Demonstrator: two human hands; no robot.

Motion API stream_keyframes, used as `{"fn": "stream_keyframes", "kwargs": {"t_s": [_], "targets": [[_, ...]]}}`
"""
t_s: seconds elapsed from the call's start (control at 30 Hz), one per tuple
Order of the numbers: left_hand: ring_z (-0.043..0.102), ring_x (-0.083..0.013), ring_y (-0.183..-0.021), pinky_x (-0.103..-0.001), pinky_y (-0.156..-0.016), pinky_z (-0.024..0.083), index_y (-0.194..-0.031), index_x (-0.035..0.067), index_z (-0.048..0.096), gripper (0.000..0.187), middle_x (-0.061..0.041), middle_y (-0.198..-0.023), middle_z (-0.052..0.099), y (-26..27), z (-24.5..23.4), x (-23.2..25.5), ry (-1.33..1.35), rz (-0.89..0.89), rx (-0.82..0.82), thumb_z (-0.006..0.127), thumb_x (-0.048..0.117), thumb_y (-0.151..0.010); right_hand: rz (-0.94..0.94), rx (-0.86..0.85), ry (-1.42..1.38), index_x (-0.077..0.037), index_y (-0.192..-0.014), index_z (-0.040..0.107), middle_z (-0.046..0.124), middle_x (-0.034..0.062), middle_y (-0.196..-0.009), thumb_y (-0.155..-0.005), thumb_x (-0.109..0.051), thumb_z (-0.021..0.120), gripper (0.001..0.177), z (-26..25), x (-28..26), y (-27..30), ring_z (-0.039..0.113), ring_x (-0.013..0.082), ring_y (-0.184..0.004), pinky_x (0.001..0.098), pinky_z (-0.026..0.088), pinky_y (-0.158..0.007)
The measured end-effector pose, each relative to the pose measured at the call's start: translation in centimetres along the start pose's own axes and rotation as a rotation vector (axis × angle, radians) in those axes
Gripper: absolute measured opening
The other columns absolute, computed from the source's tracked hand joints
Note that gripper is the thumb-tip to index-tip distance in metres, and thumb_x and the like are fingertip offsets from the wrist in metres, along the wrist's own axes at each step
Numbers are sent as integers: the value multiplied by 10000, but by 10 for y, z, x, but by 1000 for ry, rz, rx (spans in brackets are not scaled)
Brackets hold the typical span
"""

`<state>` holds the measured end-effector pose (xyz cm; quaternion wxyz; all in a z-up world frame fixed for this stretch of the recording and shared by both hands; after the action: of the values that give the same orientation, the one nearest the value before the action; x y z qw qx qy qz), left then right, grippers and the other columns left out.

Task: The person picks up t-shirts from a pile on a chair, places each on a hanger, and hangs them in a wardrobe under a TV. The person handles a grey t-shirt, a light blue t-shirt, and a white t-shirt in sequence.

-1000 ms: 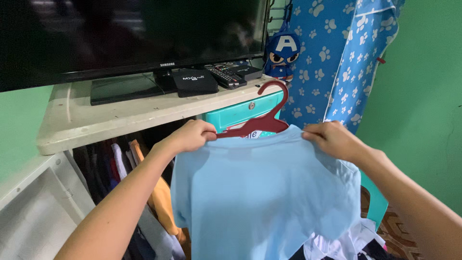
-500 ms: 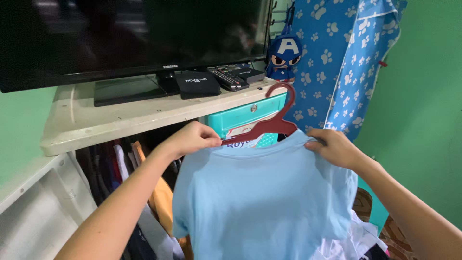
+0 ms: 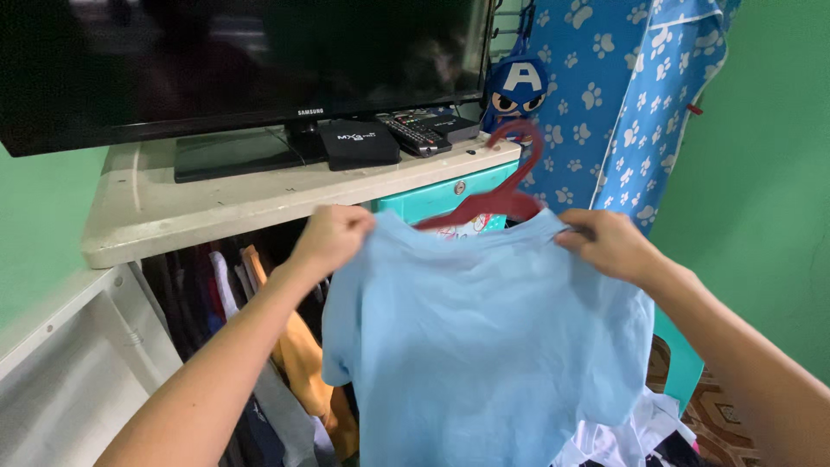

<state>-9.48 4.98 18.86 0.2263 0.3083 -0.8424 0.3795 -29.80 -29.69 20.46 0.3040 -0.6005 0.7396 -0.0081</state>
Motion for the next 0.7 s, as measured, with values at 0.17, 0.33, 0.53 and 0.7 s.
{"fn": "stream_keyframes", "kwargs": {"t_s": [0.17,0.33,0.53,0.7], "targets": [[720,-337,-781,-455,-707,549,-1001,97,785,221,-167,-853,742,2,27,52,-165,419,0,734,267,-869,-140,30,42,-61,-1189,728,774,172,-1090,-897,-240,695,343,10,-14,-5,722,294,-983,414,544,-891],[733,-309,-890,-413,-785,555,-1171,63,711,328,-168,-977,748,-4,0,38,-93,277,-268,695,168,-861,-26,56,-40,-68,-1204,732,786,177,-1055,-909,-246,679,349,-7,6,7,761,303,-984,405,557,-895],[691,-291,-822,-393,-750,526,-1075,52,739,187,-166,-893,738,5,-1,8,-107,131,-78,648,112,-923,-153,-19,178,-116,-1231,745,778,149,-1102,-956,-237,589,339,-15,20,2,740,294,-990,392,547,-928],[654,-253,-722,-362,-712,501,-1049,54,728,152,-149,-806,720,14,-26,-12,-41,37,52,655,108,-927,-18,-12,100,-137,-1247,731,792,143,-1058,-959,-342,624,368,-35,27,4,756,282,-946,383,560,-897]]}}
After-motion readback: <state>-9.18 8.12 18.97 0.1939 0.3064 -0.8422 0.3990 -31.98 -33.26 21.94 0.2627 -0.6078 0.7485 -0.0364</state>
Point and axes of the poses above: each hand's wrist, its own y-axis away from the middle knuckle, its own z-axis out of the palm, x = y × z, the point moved 3 cm from there along -y, towards the middle knuckle
